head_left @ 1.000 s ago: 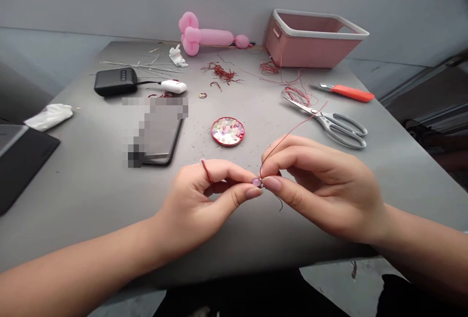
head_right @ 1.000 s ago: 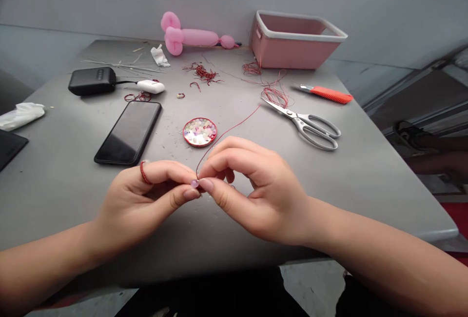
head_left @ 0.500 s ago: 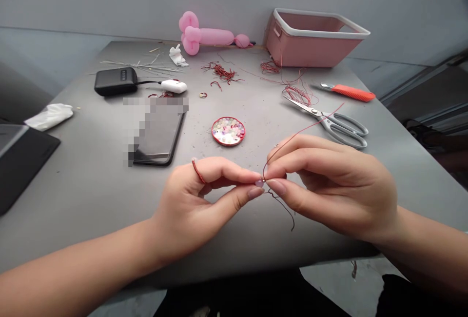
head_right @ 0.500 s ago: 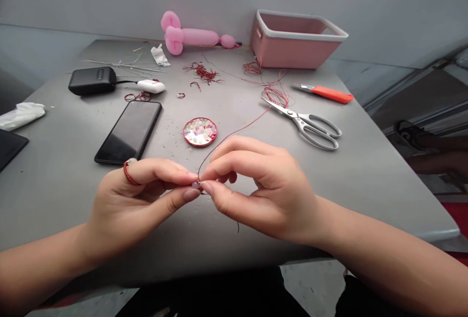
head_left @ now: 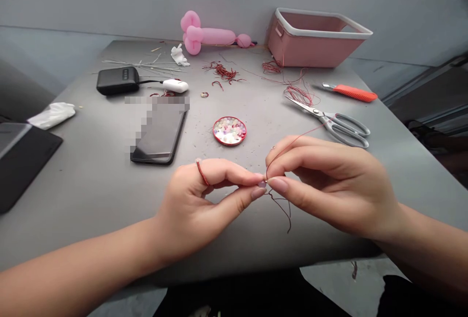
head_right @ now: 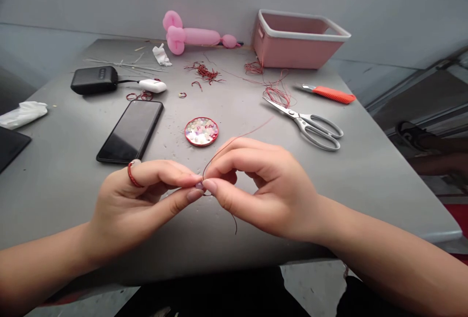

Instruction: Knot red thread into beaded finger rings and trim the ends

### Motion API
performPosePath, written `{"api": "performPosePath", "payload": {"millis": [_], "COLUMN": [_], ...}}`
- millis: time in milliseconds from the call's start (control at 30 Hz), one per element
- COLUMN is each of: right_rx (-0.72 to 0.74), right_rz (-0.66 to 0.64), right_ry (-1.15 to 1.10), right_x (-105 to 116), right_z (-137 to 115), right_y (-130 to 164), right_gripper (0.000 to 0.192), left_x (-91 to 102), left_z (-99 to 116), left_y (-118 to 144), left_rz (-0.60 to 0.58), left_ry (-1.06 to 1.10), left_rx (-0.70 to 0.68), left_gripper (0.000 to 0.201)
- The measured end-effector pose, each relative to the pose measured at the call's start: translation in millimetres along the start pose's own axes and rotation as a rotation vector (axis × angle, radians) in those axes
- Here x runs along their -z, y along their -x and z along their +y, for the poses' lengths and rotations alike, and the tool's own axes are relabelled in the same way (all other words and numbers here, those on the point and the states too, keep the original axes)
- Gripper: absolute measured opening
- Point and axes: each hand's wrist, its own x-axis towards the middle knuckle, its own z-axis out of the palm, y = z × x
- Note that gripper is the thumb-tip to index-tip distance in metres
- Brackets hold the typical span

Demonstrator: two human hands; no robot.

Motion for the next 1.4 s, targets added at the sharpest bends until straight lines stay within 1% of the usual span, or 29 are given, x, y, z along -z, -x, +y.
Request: {"api": "performPosePath", "payload": {"millis": [67, 133, 200, 267, 300, 367, 500, 600, 667, 733, 800, 1000, 1200, 1300, 1400], "right_rx": [-0.047, -0.038, 0.067, 0.204, 0.255, 0.296, 0.311, 0.384, 0.429, 0.443, 0.416, 0.237, 0.137, 0.015, -0.164], "right_rz": [-0.007, 0.036, 0.135, 0.220, 0.237, 0.228, 0.213, 0.226, 0.220, 0.203, 0.196, 0.169, 0.117, 0.044, -0.060], "right_ry": [-0.036, -0.001, 0.127, 0.299, 0.380, 0.497, 0.647, 0.751, 0.766, 0.743, 0.704, 0.544, 0.383, 0.258, 0.126], "right_x": [-0.5, -1.7, -3.6, -6.0, -7.2, -9.5, -12.0, -11.5, -11.1, -11.9, -13.8, -19.7, -19.4, -17.6, -14.8], "right_z": [0.2, 1.4, 2.9, 3.9, 4.1, 3.6, 1.7, 1.9, 3.3, 5.2, 6.6, 5.8, 2.5, 0.9, 0.1], "right_y": [-0.6, -0.2, 1.4, 3.7, 4.9, 7.1, 9.8, 10.8, 11.4, 12.0, 12.6, 14.1, 12.9, 10.3, 7.2], "right_gripper": [0.013, 0.013, 0.009, 0.016, 0.020, 0.024, 0.022, 0.020, 0.019, 0.018, 0.017, 0.012, 0.016, 0.019, 0.017], "left_x": [0.0, 0.1, 0.1, 0.0, -0.1, -0.3, -0.4, -0.3, -0.4, -0.8, -1.3, -1.8, -0.4, 0.0, -0.2], "left_z": [0.0, -0.3, -0.5, -0.6, -0.6, -0.7, -1.8, -3.1, -4.0, -5.2, -6.7, -7.8, 0.5, 3.6, 4.8], "left_y": [0.6, 0.7, 0.4, 0.4, 0.6, 1.3, 2.4, 2.5, 2.8, 3.6, 4.5, 6.7, 5.0, 4.0, 4.1], "left_rz": [-0.011, -0.029, -0.024, 0.003, 0.018, 0.032, 0.027, 0.027, 0.012, -0.007, -0.025, -0.063, -0.047, -0.052, -0.066], "left_ry": [0.003, 0.027, 0.063, 0.084, 0.086, 0.091, 0.134, 0.150, 0.136, 0.105, 0.064, -0.042, -0.300, -0.376, -0.385], "left_rx": [0.037, 0.079, 0.129, 0.168, 0.180, 0.201, 0.255, 0.284, 0.269, 0.222, 0.171, 0.059, -0.042, -0.073, -0.078], "left_gripper": [0.018, 0.017, 0.014, 0.012, 0.011, 0.011, 0.010, 0.010, 0.010, 0.010, 0.012, 0.017, 0.017, 0.016, 0.016]}}
